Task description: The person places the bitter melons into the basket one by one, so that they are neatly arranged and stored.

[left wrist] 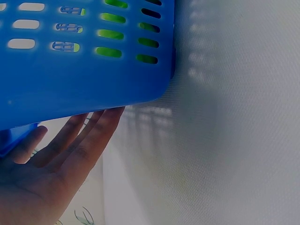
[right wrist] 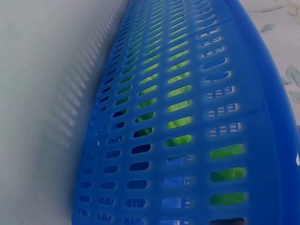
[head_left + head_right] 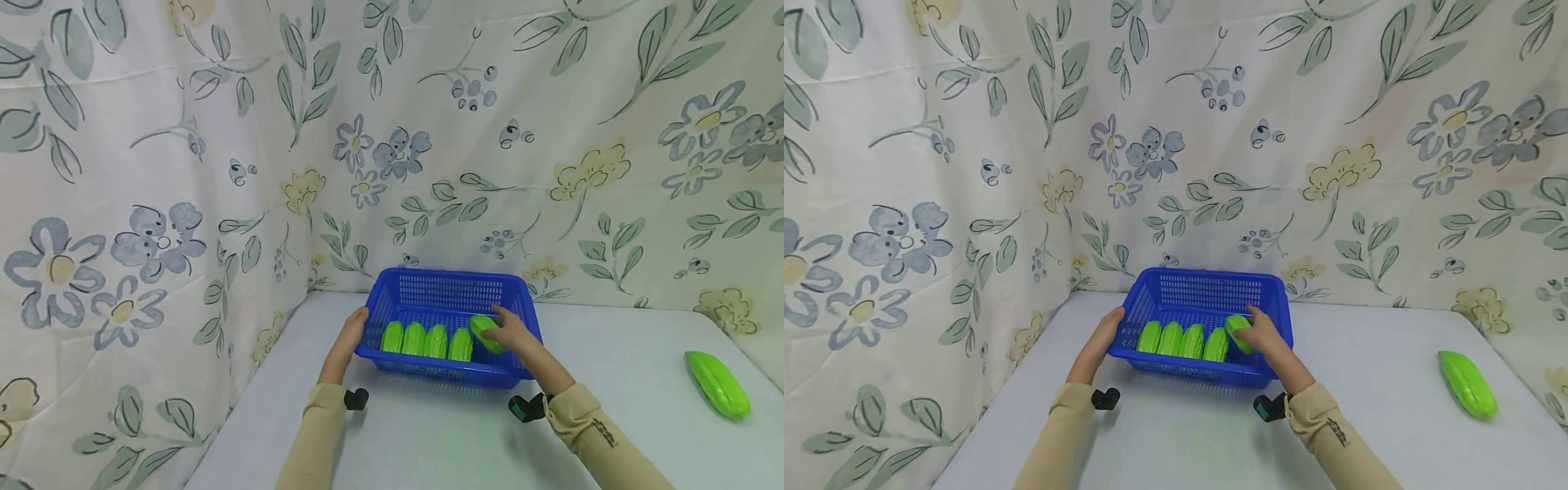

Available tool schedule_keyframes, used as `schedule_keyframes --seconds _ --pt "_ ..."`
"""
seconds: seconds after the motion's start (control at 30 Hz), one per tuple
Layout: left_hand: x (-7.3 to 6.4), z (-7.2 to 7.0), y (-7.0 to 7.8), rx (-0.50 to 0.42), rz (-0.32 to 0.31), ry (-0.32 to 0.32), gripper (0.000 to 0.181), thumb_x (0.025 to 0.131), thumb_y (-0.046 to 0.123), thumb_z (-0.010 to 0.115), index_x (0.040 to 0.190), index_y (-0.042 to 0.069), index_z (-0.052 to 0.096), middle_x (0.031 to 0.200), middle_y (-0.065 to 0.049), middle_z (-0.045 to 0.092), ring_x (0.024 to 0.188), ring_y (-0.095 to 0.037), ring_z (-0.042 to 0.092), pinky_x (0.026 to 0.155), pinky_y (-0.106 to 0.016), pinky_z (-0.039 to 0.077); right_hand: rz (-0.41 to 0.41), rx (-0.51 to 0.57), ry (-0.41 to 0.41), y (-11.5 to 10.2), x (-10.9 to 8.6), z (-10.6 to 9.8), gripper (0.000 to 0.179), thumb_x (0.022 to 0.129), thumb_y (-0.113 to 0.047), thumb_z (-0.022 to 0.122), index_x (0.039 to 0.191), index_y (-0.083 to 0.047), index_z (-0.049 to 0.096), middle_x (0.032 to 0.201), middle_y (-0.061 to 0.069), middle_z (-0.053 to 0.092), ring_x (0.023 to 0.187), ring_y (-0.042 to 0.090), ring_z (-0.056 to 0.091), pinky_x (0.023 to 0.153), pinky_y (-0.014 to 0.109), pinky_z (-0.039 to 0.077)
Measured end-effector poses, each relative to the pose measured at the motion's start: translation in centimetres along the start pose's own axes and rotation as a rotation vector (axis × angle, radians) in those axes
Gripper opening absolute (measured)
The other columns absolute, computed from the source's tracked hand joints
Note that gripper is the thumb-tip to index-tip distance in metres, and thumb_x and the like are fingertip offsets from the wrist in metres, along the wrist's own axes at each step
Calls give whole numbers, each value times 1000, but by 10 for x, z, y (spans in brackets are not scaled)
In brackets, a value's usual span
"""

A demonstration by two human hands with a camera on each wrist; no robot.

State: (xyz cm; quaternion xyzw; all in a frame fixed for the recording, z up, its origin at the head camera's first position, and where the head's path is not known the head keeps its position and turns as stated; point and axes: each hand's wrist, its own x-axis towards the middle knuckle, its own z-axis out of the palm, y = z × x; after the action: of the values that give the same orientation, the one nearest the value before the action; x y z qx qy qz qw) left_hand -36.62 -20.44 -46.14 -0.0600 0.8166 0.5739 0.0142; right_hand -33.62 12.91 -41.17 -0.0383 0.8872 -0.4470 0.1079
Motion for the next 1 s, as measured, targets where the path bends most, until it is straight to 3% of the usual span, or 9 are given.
schedule_keyframes --seconds 0.73,1.0 --pt "-1 0 0 8 -2 -6 57 106 37 29 151 2 32 156 -22 33 148 -42 24 121 -59 17 50 -11 -24 3 2 2 73 96 -19 55 152 7 16 149 39 28 137 56 30 112 67 30" --pt "-1 0 0 4 -7 -4 57 106 37 29 151 2 32 156 -22 33 148 -41 24 121 -58 17 56 50 -54 4 -1 7 77 97 -22 56 153 5 11 152 38 25 136 55 34 107 64 37"
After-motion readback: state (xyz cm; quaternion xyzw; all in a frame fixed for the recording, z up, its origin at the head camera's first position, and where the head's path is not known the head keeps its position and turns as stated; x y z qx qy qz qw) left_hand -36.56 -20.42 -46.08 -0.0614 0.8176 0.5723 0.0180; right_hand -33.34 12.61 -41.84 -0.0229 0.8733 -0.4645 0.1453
